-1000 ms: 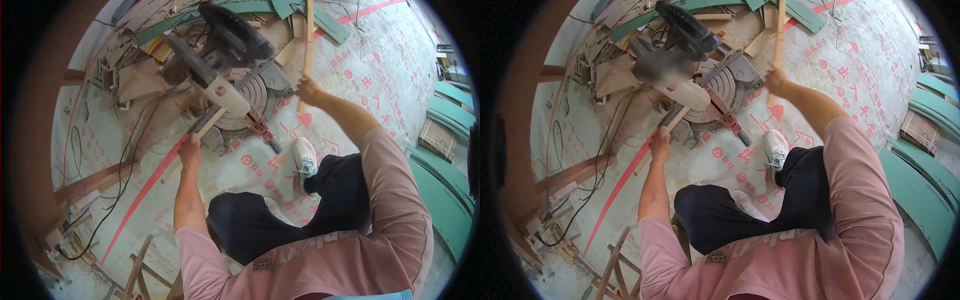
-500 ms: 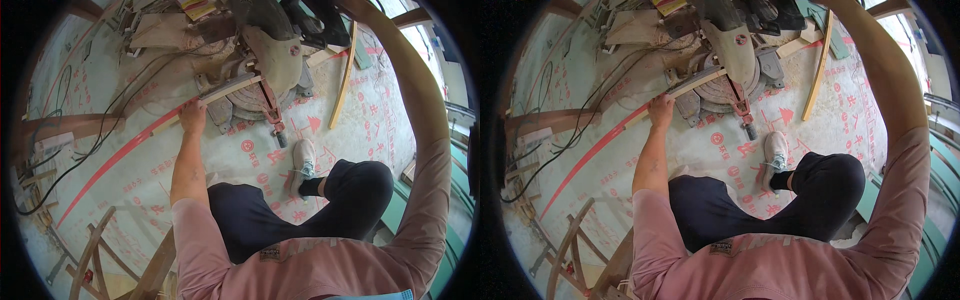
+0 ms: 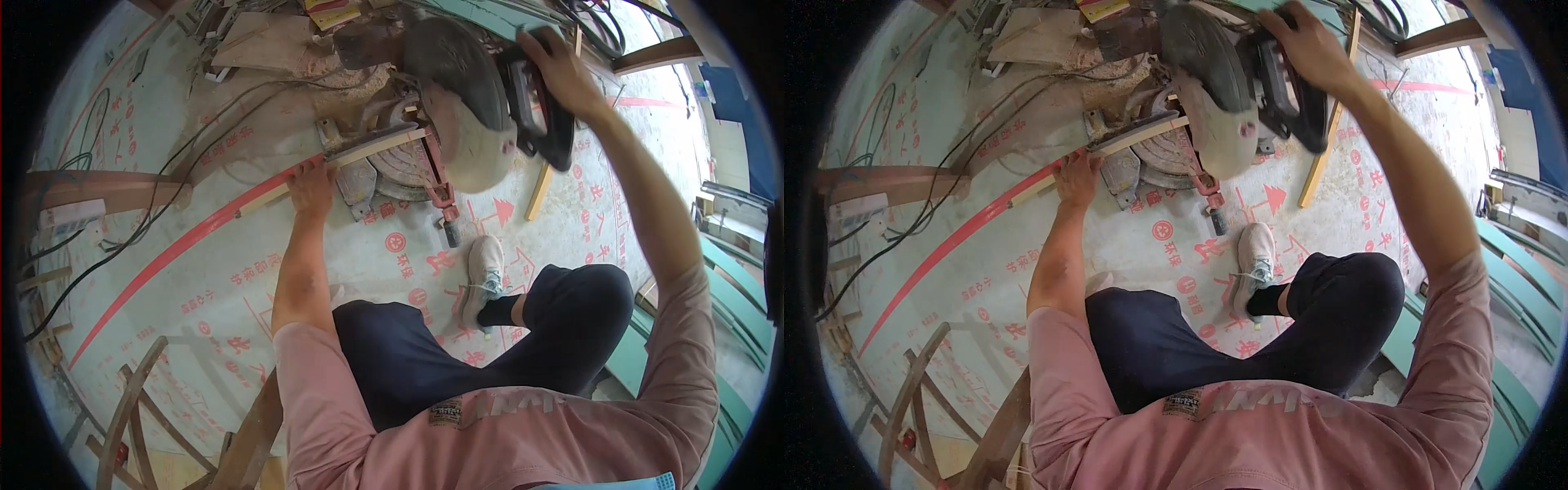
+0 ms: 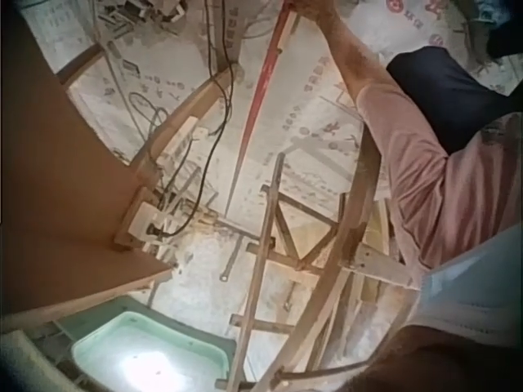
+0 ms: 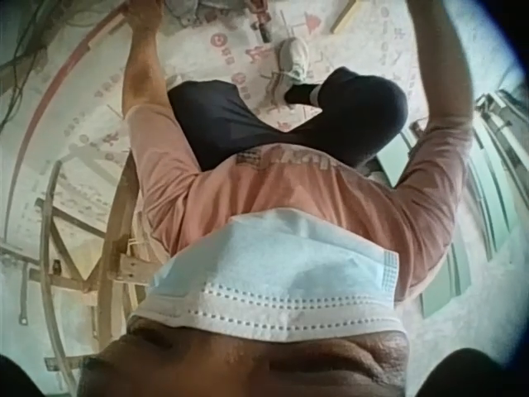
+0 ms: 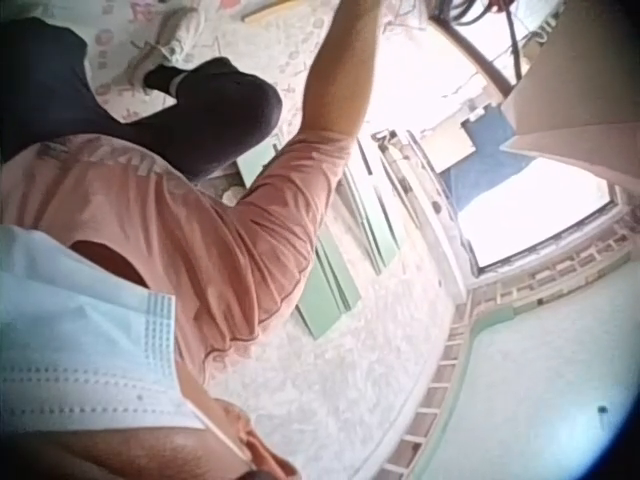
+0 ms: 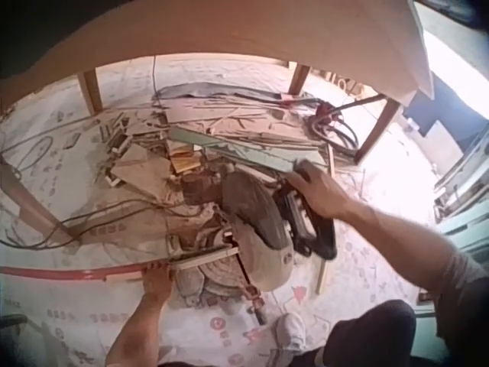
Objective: Measuring wooden strips and cutting them using a miter saw and utility knife.
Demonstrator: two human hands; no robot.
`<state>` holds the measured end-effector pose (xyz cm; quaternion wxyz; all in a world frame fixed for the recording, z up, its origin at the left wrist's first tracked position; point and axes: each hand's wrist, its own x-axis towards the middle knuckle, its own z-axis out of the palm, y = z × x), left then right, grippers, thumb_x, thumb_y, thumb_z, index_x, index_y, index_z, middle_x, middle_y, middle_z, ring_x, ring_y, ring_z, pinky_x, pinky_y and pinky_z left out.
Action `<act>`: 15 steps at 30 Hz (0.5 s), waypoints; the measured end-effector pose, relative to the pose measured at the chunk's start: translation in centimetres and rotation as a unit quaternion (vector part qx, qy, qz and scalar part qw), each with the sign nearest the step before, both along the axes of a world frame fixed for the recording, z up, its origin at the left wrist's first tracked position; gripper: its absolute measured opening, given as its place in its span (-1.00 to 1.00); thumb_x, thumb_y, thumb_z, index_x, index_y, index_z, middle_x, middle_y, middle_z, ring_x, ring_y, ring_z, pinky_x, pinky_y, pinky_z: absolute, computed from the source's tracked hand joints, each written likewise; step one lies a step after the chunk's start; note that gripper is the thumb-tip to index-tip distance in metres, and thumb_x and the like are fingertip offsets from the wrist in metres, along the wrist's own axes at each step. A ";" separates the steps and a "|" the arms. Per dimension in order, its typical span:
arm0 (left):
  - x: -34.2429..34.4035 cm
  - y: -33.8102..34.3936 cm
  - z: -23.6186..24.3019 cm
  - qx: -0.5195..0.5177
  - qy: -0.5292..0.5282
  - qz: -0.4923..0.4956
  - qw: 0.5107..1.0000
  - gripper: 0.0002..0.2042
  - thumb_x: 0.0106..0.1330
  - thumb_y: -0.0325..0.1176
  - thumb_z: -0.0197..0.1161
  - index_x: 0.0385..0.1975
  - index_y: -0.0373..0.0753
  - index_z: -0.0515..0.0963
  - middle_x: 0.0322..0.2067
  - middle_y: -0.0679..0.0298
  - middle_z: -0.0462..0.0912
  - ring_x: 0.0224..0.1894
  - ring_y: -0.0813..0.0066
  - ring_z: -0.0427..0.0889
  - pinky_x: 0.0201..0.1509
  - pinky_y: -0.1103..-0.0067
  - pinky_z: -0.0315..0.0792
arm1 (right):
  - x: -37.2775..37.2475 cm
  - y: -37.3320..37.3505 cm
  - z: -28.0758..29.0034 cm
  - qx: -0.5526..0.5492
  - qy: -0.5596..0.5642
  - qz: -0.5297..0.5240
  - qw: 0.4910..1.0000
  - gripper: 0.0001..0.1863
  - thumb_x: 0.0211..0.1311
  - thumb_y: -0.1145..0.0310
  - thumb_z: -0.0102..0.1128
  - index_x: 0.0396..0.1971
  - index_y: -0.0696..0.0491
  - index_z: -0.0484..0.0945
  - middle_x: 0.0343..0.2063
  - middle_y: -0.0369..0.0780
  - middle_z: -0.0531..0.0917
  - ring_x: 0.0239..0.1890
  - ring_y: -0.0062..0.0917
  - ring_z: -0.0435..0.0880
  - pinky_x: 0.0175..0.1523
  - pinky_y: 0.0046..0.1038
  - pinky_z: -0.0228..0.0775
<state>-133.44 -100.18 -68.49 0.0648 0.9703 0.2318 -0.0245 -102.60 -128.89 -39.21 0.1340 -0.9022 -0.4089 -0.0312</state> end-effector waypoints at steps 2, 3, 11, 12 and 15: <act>-0.6 0.3 -0.1 -0.016 0.016 0.000 1.000 -0.56 0.36 0.09 0.15 0.00 -0.14 0.56 -0.04 0.14 0.62 0.11 0.17 0.50 0.11 0.12 0.34 | -6.7 0.1 0.9 0.078 0.262 -0.197 0.941 -0.47 0.50 -0.13 -0.16 0.09 0.03 0.45 -0.13 -0.16 0.66 -0.23 -0.48 0.68 -0.17 -0.42 0.54; -0.5 0.3 -0.2 0.000 0.000 -0.004 1.000 -0.59 0.35 0.06 0.17 -0.01 -0.11 0.57 -0.04 0.18 0.62 0.09 0.19 0.52 0.08 0.11 0.37 | -8.2 -0.8 0.4 0.173 0.362 -0.225 0.888 -0.45 0.50 -0.16 -0.20 0.11 0.01 0.41 -0.15 -0.14 0.66 -0.28 -0.46 0.69 -0.19 -0.42 0.55; -0.3 0.4 -0.2 0.000 -0.012 -0.019 1.000 -0.57 0.36 0.05 0.15 0.01 -0.14 0.57 -0.03 0.22 0.63 0.08 0.21 0.54 0.07 0.07 0.39 | -11.3 -5.1 -5.6 0.352 0.481 -0.192 0.780 -0.45 0.55 -0.13 -0.35 0.24 -0.03 0.28 -0.18 -0.08 0.66 -0.34 -0.44 0.69 -0.26 -0.44 0.58; -0.4 0.4 -0.1 0.002 -0.005 -0.012 1.000 -0.55 0.34 0.06 0.18 0.05 -0.13 0.55 -0.01 0.23 0.62 0.10 0.23 0.53 0.11 0.09 0.36 | -11.6 -5.2 -5.9 0.349 0.483 -0.193 0.780 -0.45 0.55 -0.13 -0.35 0.24 -0.03 0.28 -0.18 -0.08 0.66 -0.34 -0.44 0.69 -0.26 -0.44 0.58; -0.2 0.2 0.0 0.005 -0.002 -0.003 1.000 -0.52 0.31 0.07 0.21 0.09 -0.11 0.53 0.01 0.24 0.62 0.12 0.25 0.53 0.14 0.12 0.34 | -11.9 -6.1 -7.0 0.344 0.447 -0.166 0.809 -0.44 0.56 -0.11 -0.38 0.24 0.00 0.27 -0.29 -0.11 0.65 -0.42 -0.50 0.65 -0.31 -0.51 0.53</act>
